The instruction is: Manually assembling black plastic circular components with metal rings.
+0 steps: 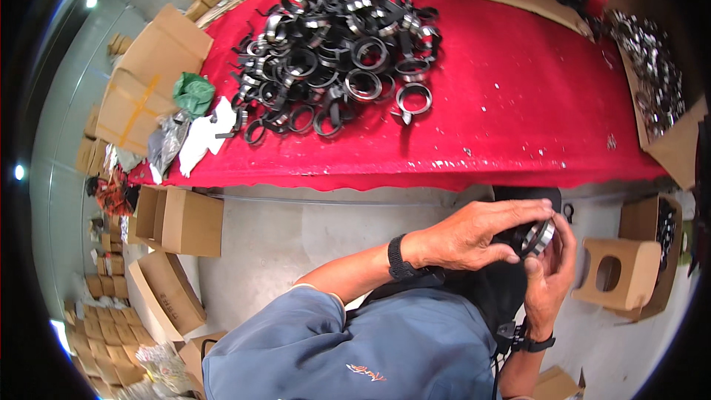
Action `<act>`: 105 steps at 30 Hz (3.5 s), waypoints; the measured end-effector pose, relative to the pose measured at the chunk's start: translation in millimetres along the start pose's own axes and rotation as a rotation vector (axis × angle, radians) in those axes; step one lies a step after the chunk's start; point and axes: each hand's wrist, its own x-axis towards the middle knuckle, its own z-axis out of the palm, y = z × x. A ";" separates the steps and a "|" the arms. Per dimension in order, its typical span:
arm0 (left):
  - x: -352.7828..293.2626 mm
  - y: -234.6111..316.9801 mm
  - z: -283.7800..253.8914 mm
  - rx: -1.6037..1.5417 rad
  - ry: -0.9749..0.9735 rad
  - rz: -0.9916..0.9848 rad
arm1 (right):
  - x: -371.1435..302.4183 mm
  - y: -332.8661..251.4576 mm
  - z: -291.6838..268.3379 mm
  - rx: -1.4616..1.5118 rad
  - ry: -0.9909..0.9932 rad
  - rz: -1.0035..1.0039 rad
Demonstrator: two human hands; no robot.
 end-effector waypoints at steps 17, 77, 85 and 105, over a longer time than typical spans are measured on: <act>10.9 11.3 35.5 0.218 0.371 0.029 | 54.6 -1.4 39.6 -0.322 0.723 -0.239; 2.6 0.0 34.1 -0.160 0.192 -0.355 | 20.3 -4.1 -22.9 0.025 -0.069 -0.022; 2.2 -4.4 33.8 0.087 0.188 -0.166 | 17.3 0.7 -19.3 0.061 -0.079 -0.027; -6.1 20.8 31.2 0.027 -0.027 -0.107 | 28.7 13.8 -4.7 -0.219 0.392 -0.047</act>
